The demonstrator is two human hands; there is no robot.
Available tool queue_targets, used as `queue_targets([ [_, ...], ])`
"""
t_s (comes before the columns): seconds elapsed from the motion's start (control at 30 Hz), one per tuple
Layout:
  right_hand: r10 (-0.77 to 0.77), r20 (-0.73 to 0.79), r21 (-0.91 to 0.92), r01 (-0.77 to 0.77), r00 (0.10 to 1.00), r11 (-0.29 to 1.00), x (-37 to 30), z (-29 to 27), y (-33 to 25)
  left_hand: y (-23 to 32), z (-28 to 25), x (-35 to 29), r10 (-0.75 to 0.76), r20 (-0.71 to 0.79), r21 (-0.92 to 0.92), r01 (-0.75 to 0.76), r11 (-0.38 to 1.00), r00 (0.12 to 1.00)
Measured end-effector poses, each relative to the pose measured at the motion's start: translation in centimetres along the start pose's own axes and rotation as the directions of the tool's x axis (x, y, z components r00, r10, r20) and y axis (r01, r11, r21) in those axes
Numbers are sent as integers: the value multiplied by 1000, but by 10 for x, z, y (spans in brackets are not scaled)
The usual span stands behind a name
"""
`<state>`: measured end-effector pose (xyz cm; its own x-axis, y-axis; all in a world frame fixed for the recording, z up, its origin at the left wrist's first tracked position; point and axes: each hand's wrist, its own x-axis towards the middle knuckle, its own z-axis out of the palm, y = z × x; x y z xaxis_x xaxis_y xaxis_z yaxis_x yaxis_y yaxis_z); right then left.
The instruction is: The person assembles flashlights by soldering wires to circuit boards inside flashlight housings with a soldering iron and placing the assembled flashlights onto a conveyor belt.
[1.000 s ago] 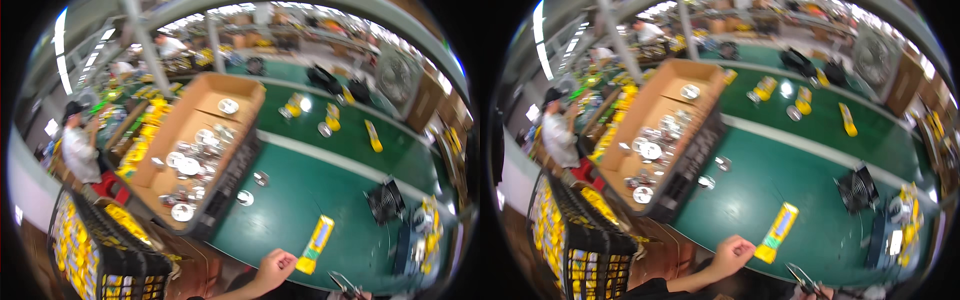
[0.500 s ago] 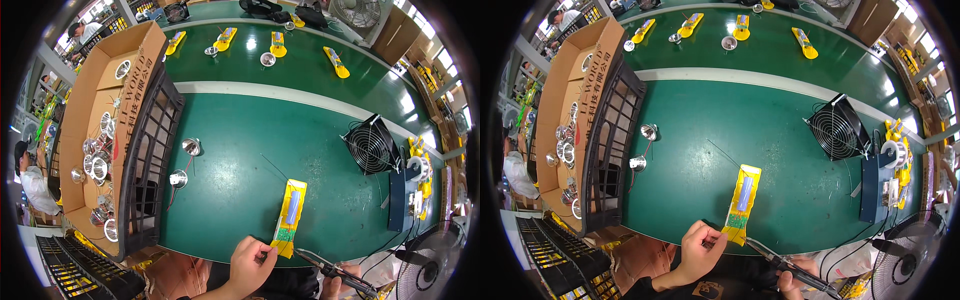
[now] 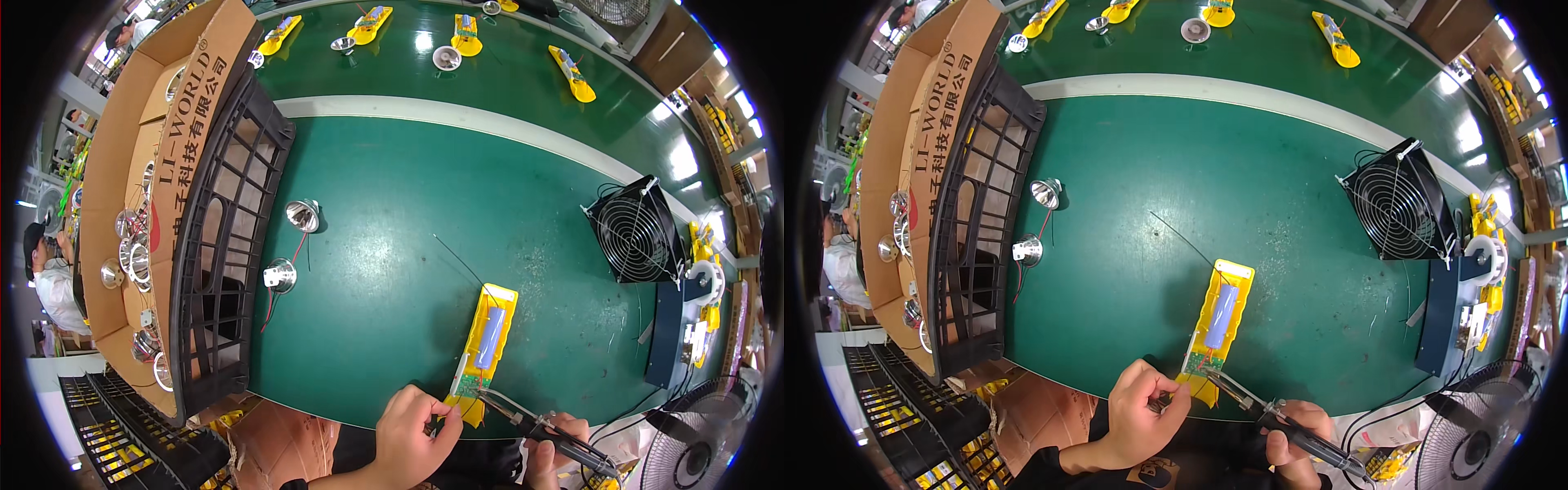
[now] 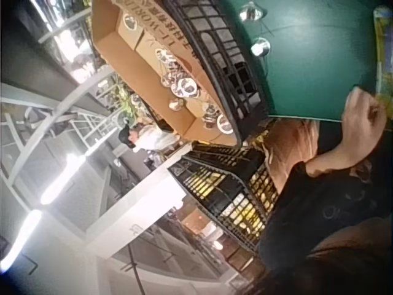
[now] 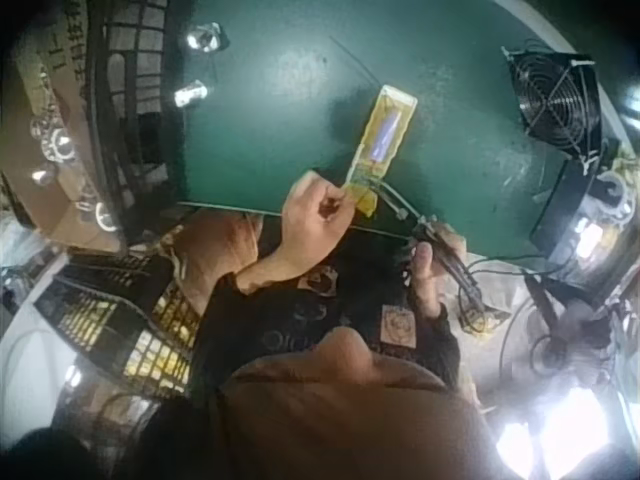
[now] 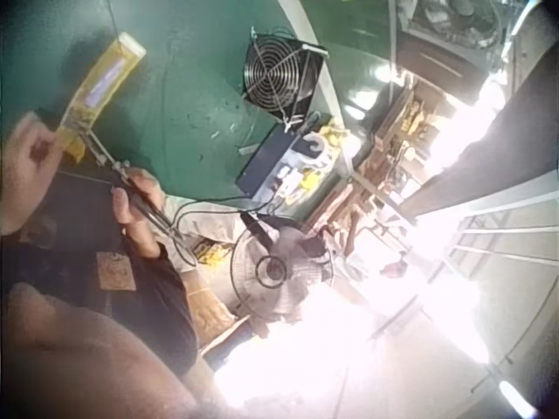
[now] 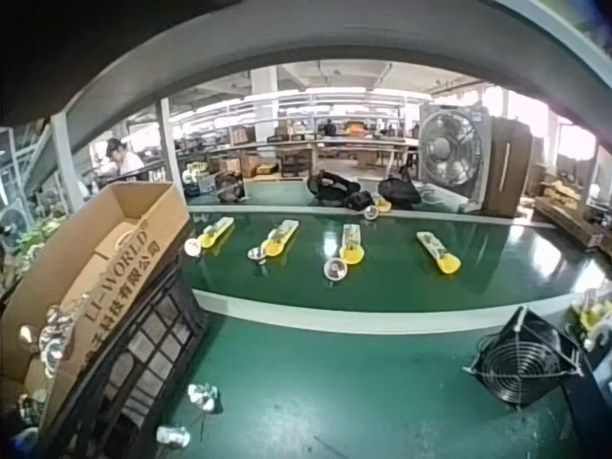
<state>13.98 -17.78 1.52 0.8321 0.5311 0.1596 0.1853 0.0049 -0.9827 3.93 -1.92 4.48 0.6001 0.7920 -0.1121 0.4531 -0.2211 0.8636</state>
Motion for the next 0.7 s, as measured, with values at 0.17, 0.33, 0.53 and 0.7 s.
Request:
queue_targets([
  [0.17,-103,148,-45,111,984,993,5,-7,7,-2,2,-3,8,-19,0,-8,1000,1000],
  [0.33,-95,138,-49,103,986,994,2,-6,7,-3,2,-3,20,-15,-3,-20,1000,1000],
  [0.53,-50,121,-49,56,991,997,3,-4,4,-3,3,-3,24,-25,-18,-25,1000,999],
  [0.7,-2,58,-66,6,998,998,0,-2,-1,-3,2,-3,16,-19,-10,-16,1000,1000],
])
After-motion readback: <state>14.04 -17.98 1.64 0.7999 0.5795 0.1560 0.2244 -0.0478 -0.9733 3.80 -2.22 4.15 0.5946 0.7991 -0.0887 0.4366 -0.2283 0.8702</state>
